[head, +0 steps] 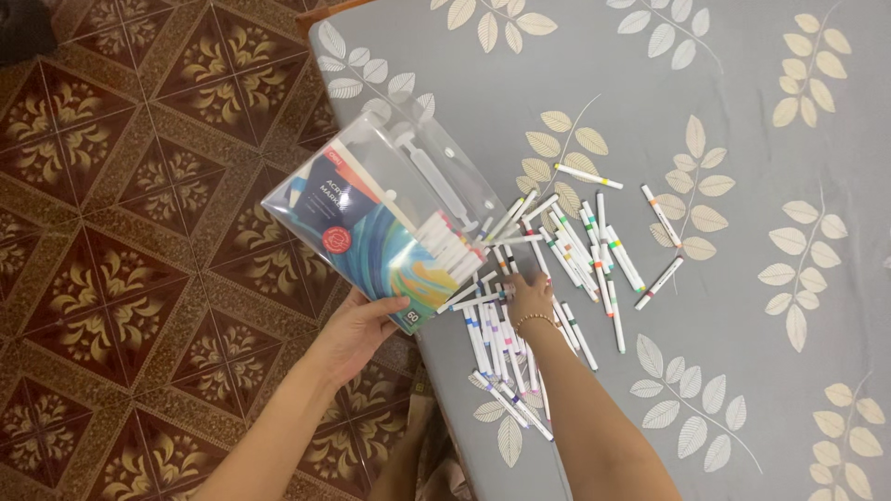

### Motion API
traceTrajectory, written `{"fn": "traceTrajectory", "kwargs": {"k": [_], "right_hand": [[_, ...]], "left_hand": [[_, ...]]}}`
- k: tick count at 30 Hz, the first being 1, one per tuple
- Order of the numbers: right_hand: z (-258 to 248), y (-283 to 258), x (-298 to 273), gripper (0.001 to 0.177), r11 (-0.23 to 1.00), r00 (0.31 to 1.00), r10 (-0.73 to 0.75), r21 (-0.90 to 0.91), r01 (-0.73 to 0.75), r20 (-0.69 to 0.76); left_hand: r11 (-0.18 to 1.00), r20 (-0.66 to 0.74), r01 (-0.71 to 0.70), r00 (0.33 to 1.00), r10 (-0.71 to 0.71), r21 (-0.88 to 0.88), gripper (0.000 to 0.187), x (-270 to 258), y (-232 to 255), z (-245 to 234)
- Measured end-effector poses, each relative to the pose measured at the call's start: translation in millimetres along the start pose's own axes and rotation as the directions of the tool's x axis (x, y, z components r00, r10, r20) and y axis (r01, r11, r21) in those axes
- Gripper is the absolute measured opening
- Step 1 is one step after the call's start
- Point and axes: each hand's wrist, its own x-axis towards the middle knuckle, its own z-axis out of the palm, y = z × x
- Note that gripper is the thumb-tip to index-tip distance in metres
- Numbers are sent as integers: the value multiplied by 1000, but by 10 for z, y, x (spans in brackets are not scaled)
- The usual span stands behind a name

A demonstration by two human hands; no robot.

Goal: The person empties a set of acrylic markers from a clear plastic case onto a bed and then places them back into the case one by one. The markers are handled individually and returned to their slots in the case.

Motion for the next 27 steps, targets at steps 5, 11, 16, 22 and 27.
{"fn": "traceTrajectory", "kwargs": {"k": [5, 11, 16, 22, 27], "right_hand": [[-60, 111, -148, 36, 998, 998, 46, -36, -44, 53], [-213, 342, -167, 45, 981, 993, 94, 174, -81, -71], [-1254, 145, -336, 29, 274, 974, 225, 958, -79, 16], [-3472, -231, -1154, 23, -385, 959, -135, 905, 182, -251], [-4630, -615, -2402, 13, -67, 883, -418, 977, 203, -212]], "left_hand": [[1000, -31, 15, 999, -15, 7, 52, -68, -70, 39], [998, -34, 33, 999, -31, 53, 61, -278, -78, 231], [994, -11, 6, 1000, -4, 109, 70, -618, 33, 570], [984, 25, 7, 1000, -11, 179, 63, -937, 287, 1172], [979, 122, -5, 992, -21, 204, 58, -1250, 420, 1712]]}}
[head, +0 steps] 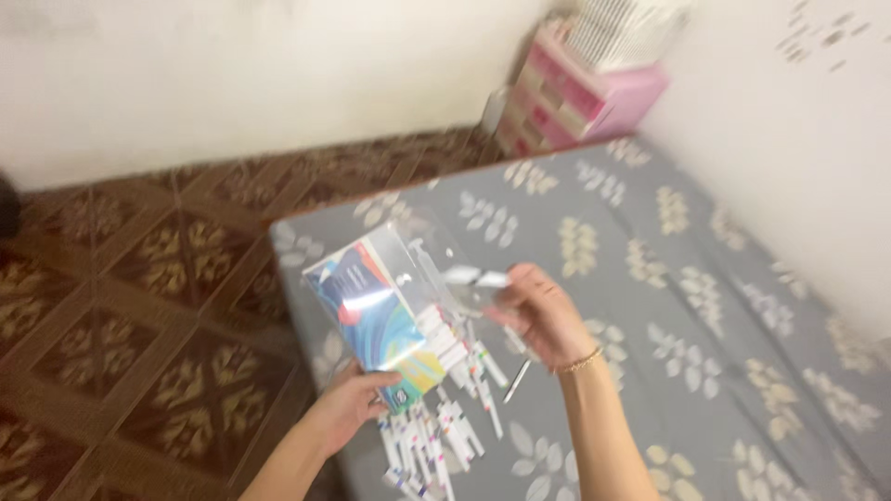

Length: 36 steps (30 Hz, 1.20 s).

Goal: The person empties a set of acrylic markers from a clear plastic case onto a bed and then places them back into the case one by one. The markers are handled individually and returned to their slots in the case.

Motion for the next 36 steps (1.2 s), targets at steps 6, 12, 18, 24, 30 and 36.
{"fn": "traceTrajectory", "kwargs": {"k": [6, 12, 18, 24, 30, 36], "right_hand": [[587, -727, -395, 21, 895, 878, -344, -400, 200, -332], [600, -976, -503, 29, 795, 719, -602, -347, 497, -348], [738, -1010, -535, 24, 582, 903, -429, -774, 247, -34], [951, -1010, -479, 32, 569, 950, -304, -814, 119, -73], [933, -1075, -494, 46, 354, 981, 29, -916, -191, -193], [717, -955, -445, 41, 382, 990, 139, -923, -43, 11]], "left_hand": [[1000, 153, -5, 988, 7, -14, 53, -158, 330, 467], [994, 320, -68, 943, 94, -90, 55, -317, 545, 788], [995, 350, -37, 934, 67, -91, 54, -415, 615, 869], [998, 387, -47, 920, 62, -48, 53, -359, 638, 774], [1000, 407, 20, 913, -24, 14, 53, -305, 573, 671], [980, 367, 8, 928, 68, -201, 45, -189, 539, 630]]}}
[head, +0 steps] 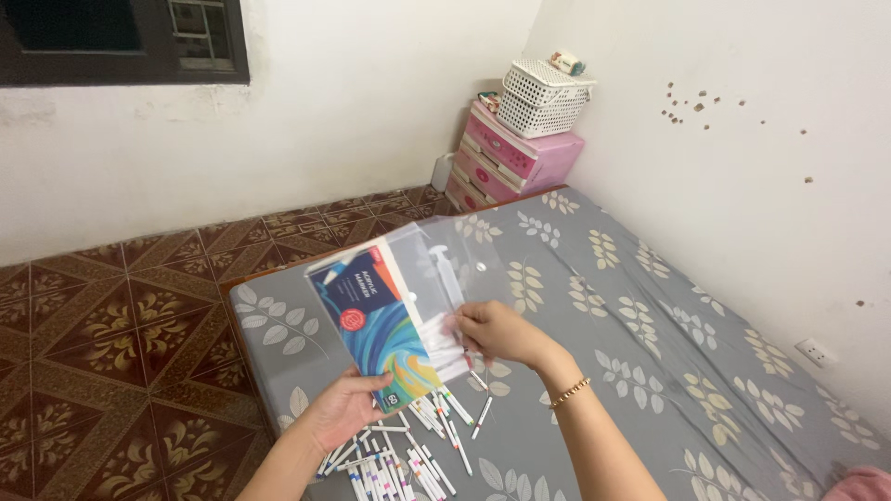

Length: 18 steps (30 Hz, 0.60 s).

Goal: The person empties a set of acrylic markers from a clear plastic case onto a bed and then places them back into the case one by one. The markers are handled individually and returned to their slots in the case.

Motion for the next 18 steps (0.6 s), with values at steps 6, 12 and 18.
{"fn": "traceTrajectory", "kwargs": {"k": [6, 12, 18], "right_hand": [[-20, 161, 136, 46, 996, 999, 4, 93, -1, -33], [-12, 41, 168, 66, 946, 993, 106, 313, -82, -61], [15, 118, 236, 55, 871, 989, 35, 489, 41, -145]], "left_hand": [[998, 83, 15, 996, -9, -66, 50, 30, 43, 20], [970, 92, 142, 988, -126, -196, 47, 31, -66, -52], [984, -52, 128, 989, -135, -123, 38, 307, -134, -360]]}}
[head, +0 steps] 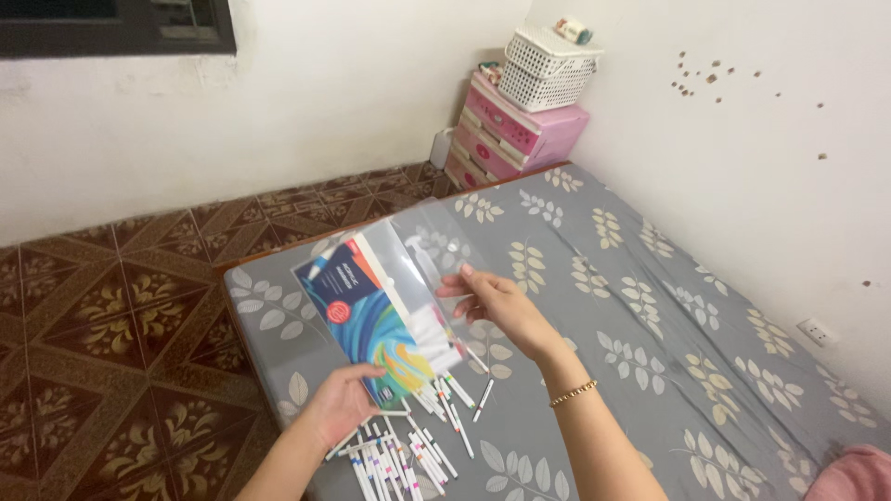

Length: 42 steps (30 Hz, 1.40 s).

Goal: The person empties a set of acrylic markers from a clear plastic case onto a bed and then places them back into the case one by one. The markers are handled individually and returned to their slots in the case.

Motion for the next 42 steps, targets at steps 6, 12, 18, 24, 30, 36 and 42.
{"fn": "traceTrajectory", "kwargs": {"k": [6, 12, 18, 24, 30, 36, 42], "right_hand": [[-169, 1218, 531, 41, 991, 985, 75, 122, -56, -157], [172, 3755, 861, 38, 760, 854, 446, -391, -520, -267], [842, 5248, 975, 46, 791, 845, 488, -298, -535, -222], [1199, 6040, 1125, 49, 534, 946, 258, -787, -309, -196], [1297, 6491, 1132, 49, 459, 909, 334, -799, -388, -249], [1415, 6306, 1166, 54, 402, 974, 176, -892, -205, -144], [1638, 5944, 1098, 35, 560, 877, 364, -679, -475, -313]], "left_hand": [[971, -246, -207, 954, 172, -123, 38, 90, 191, -542], [962, -280, -271, 927, 249, -42, 41, -46, 218, -1199], [966, -352, -219, 901, 253, 134, 57, -121, 185, -1583], [991, -354, -91, 928, 118, 93, 57, 38, -186, -2040], [999, -399, -40, 916, 37, 1, 51, 180, -624, -2361], [1000, -357, -26, 934, 28, 9, 50, 286, -815, -2455], [999, -378, -26, 925, 34, 27, 57, 367, -766, -2293]]}}
